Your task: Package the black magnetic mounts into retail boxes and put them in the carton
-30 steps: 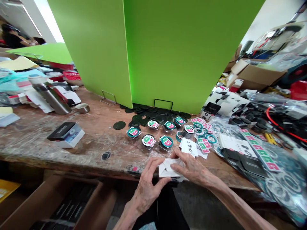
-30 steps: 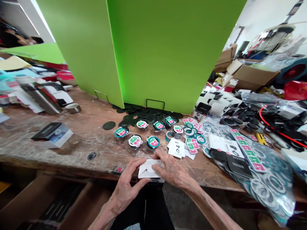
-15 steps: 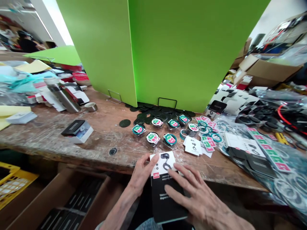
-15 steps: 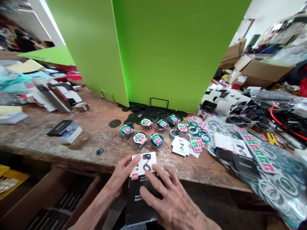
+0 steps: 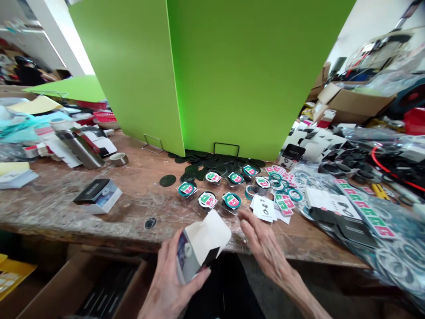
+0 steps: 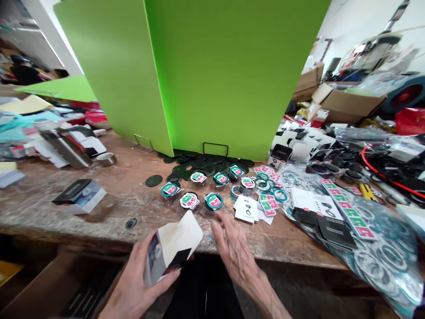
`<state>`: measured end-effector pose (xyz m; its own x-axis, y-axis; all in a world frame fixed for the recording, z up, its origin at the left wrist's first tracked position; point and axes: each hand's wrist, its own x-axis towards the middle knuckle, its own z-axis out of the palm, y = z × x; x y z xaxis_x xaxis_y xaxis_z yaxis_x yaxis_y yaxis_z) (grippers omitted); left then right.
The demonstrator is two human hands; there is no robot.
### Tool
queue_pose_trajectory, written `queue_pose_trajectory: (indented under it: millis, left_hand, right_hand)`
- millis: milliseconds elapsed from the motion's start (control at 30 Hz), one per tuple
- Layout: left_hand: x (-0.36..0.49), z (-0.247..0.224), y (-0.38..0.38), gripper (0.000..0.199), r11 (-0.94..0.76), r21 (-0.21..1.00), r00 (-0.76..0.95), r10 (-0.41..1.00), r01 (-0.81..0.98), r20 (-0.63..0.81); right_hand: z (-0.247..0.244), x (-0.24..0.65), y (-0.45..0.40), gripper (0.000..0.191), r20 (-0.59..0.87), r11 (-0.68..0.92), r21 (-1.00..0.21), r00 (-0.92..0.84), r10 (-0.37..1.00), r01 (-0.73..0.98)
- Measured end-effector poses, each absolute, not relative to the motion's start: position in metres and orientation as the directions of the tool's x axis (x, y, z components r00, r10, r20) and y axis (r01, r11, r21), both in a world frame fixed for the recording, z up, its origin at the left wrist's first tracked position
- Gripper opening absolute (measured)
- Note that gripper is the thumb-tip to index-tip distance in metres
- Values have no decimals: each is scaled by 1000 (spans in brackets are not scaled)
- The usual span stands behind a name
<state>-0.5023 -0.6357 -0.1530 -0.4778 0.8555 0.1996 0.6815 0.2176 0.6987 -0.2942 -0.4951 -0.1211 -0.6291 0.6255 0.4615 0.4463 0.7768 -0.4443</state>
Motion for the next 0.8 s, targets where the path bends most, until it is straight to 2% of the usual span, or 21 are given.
queue_pose_trajectory:
  millis: [67, 233, 367, 500, 667, 800]
  left_hand:
    - [-517, -158, -641, 82, 269, 654, -490, 853, 707, 179]
    - [-531, -167, -653, 81, 238, 609, -433, 880, 757, 194]
    - [-531, -167, -653, 79, 242, 593, -415, 893, 768, 173]
    - [-535, -165, -647, 77, 252, 585, -425, 888, 771, 178]
    - [-540, -167, -638, 71, 254, 582, -424, 889, 772, 174]
    - [-539, -165, -637, 76, 225, 585, -388, 906, 779, 169]
  right_hand:
    - [-127, -304, -471, 40, 506, 804, -336, -626, 594, 491]
    - [-152, -342, -432, 53, 489, 761, -210, -608, 626, 614]
    - [-167, -351, -428, 45, 463, 752, -169, -622, 631, 637]
    - [-167, -351, -430, 46, 454, 740, -124, -625, 635, 661]
    - [-165, -353, -426, 44, 467, 763, -122, -641, 609, 635]
    - [-165, -348, -419, 44, 437, 802, -128, -692, 574, 584]
